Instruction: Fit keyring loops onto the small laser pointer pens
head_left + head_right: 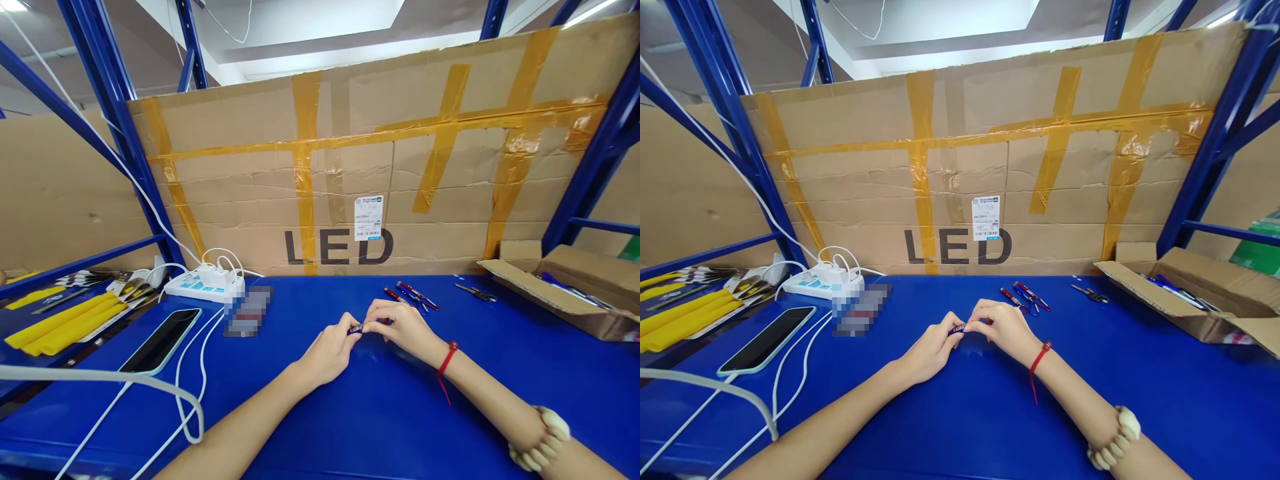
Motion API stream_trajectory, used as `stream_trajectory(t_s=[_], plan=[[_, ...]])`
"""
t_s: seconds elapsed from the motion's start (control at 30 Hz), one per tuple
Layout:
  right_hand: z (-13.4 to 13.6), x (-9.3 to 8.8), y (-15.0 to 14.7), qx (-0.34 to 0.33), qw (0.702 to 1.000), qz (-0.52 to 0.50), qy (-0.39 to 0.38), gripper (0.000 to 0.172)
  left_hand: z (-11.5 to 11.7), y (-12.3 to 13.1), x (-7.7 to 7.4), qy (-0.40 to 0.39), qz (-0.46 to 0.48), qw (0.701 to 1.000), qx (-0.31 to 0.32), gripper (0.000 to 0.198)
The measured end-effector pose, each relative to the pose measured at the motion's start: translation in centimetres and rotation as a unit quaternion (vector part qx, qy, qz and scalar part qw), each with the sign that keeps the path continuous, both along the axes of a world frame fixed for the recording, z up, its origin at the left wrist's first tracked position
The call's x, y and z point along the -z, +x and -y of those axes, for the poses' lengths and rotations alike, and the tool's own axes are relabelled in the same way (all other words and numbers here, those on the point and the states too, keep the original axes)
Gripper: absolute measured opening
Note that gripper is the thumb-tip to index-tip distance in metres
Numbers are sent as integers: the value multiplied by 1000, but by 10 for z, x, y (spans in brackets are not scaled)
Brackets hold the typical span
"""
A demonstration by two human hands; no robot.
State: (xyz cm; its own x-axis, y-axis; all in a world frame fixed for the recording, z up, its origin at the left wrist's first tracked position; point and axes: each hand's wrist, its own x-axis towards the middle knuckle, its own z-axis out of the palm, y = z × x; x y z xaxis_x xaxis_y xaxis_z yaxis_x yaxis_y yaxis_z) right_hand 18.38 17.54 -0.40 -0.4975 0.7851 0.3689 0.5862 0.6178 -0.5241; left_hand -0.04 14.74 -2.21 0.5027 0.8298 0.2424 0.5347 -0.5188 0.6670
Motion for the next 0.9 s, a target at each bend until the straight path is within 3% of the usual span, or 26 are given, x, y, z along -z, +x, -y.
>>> stream_trajectory(t_s=[0.23,0.43,0.57,0.7,0.9], plan=[[-2,-4,4,-2,998,65,-19,31,2,0,-3,-7,-31,999,19,8],[0,-3,5,-54,994,82,-55,33,2,0,0,0,-58,998,23,9],[3,-3,2,-77,992,98,-26,35,2,0,1,5,-48,999,23,7],[7,-2,-4,-77,992,99,-1,38,2,-1,3,15,-61,998,12,4],[12,-1,-13,-41,996,75,-33,43,2,-1,7,60,-78,995,-11,3]])
